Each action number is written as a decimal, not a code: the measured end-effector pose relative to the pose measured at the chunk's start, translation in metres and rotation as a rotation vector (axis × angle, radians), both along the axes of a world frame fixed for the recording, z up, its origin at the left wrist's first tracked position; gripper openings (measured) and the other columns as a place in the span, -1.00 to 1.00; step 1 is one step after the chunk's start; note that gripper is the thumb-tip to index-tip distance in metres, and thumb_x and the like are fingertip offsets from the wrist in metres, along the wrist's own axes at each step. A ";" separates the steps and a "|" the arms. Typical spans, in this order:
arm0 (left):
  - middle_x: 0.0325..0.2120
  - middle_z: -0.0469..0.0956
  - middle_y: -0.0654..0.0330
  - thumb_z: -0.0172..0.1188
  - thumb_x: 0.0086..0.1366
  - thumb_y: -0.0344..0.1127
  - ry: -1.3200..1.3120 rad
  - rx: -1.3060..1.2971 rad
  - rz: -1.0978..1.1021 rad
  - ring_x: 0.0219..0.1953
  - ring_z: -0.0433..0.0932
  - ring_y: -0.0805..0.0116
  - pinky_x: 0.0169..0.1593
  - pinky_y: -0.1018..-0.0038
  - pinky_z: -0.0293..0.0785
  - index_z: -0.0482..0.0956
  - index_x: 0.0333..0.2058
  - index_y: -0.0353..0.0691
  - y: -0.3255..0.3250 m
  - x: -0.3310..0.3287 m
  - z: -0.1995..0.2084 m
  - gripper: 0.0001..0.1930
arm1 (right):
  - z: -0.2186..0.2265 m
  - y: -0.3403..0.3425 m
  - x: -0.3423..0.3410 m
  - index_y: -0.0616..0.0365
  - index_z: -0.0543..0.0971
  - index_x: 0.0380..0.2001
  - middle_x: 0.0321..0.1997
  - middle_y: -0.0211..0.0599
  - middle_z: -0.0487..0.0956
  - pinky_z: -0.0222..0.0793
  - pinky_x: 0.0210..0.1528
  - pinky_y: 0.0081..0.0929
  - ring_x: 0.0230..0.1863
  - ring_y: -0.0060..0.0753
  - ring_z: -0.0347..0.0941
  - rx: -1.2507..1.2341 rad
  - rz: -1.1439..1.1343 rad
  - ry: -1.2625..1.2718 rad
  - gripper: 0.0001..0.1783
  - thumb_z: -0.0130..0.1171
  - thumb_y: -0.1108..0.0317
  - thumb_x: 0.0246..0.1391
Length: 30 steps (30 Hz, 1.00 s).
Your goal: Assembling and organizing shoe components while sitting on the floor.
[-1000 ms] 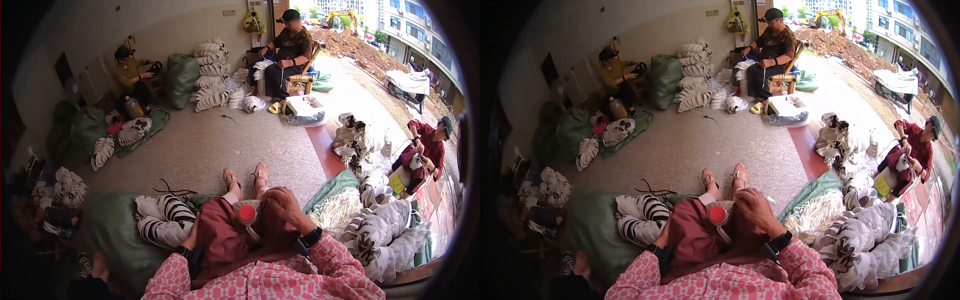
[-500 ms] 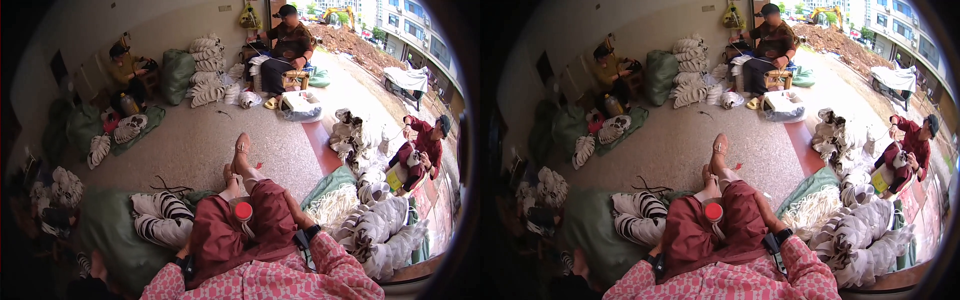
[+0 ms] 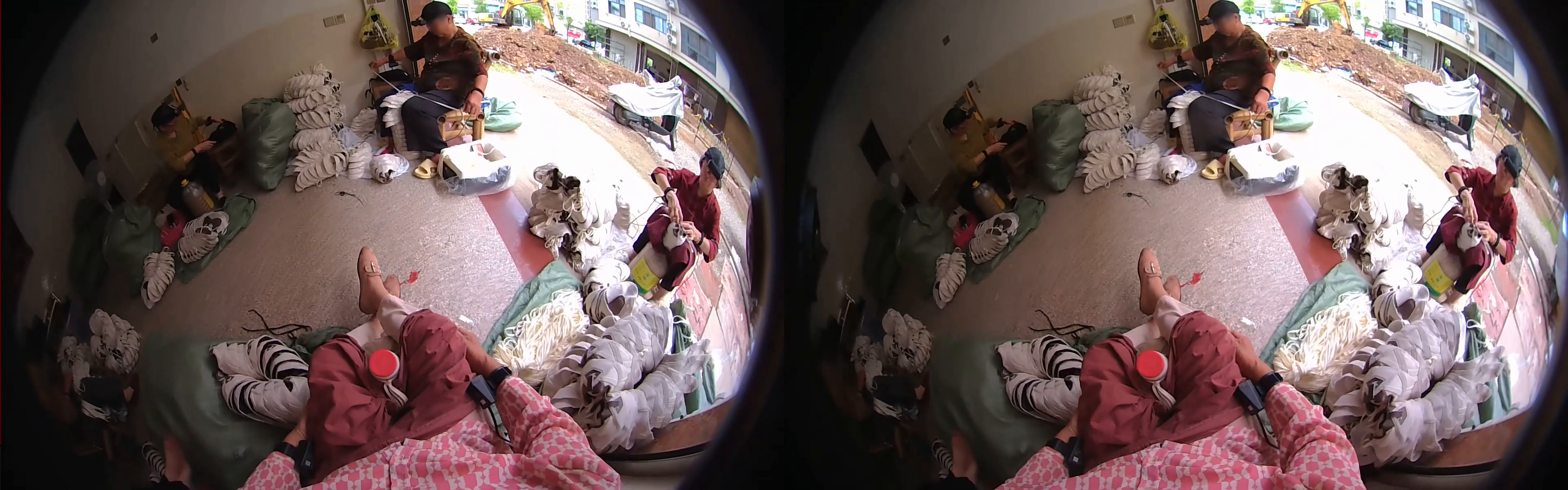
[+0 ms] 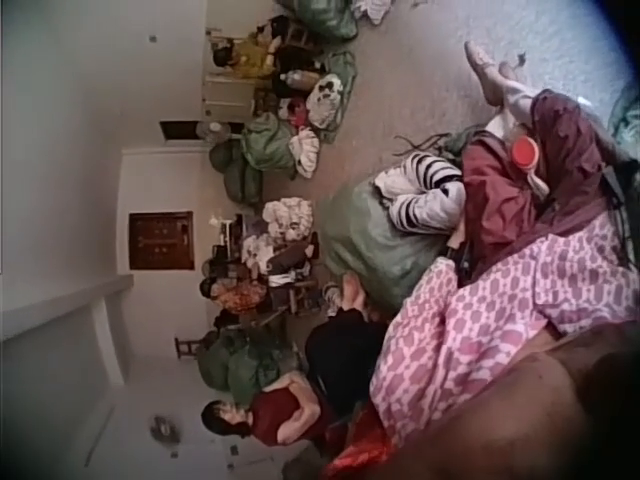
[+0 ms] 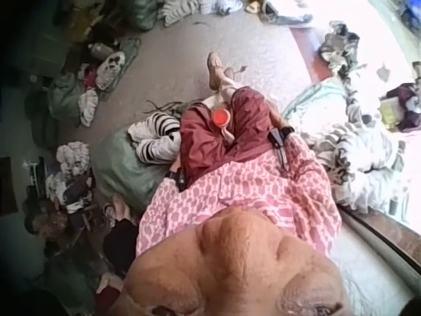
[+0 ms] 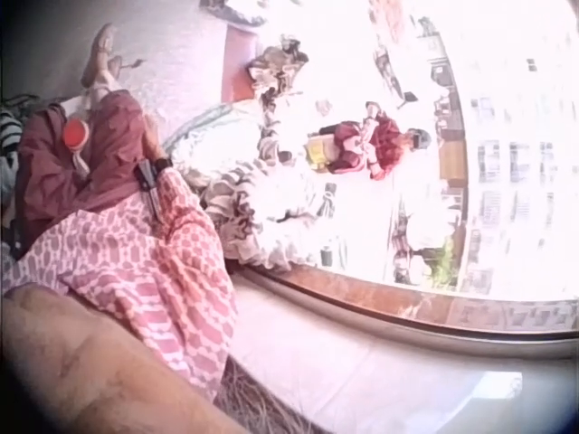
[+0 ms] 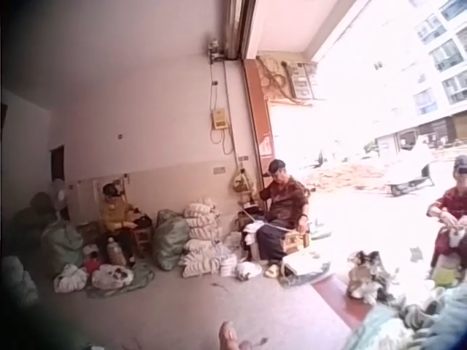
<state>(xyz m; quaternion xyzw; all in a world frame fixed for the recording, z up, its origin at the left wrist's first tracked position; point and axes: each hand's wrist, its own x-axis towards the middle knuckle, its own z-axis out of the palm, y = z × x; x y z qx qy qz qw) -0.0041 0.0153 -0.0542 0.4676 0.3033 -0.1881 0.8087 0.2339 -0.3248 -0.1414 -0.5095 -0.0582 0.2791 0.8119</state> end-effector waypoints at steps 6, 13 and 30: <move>0.14 0.38 0.22 -0.03 0.37 -0.05 0.013 0.052 -0.058 0.14 0.36 0.35 0.22 0.41 0.23 0.30 0.20 -0.20 -0.023 0.028 0.028 -0.49 | -0.052 -0.009 0.023 0.28 0.57 -0.29 -0.34 -0.20 0.62 0.45 -0.26 -0.41 -0.35 -0.40 0.52 -0.419 -0.233 -0.111 -0.68 0.22 0.20 0.07; 0.14 0.38 0.22 -0.03 0.38 -0.06 0.055 0.099 -0.044 0.14 0.36 0.36 0.22 0.41 0.23 0.29 0.21 -0.19 -0.011 0.018 0.040 -0.49 | -0.016 -0.033 0.033 0.23 0.54 -0.30 -0.33 0.06 0.59 0.41 -0.22 -0.25 -0.27 -0.13 0.55 -0.782 -0.031 -0.566 -0.65 0.19 0.13 0.04; 0.27 0.12 0.11 0.15 0.25 0.02 -0.540 0.968 -0.485 0.32 0.05 0.22 0.28 0.38 0.06 0.18 0.26 -0.18 0.043 0.065 0.103 -0.30 | 0.191 -0.072 -0.001 0.17 0.44 0.07 0.16 -0.18 0.37 0.34 0.05 -0.37 0.14 -0.27 0.34 -0.710 0.196 -0.581 -0.48 0.23 0.15 0.10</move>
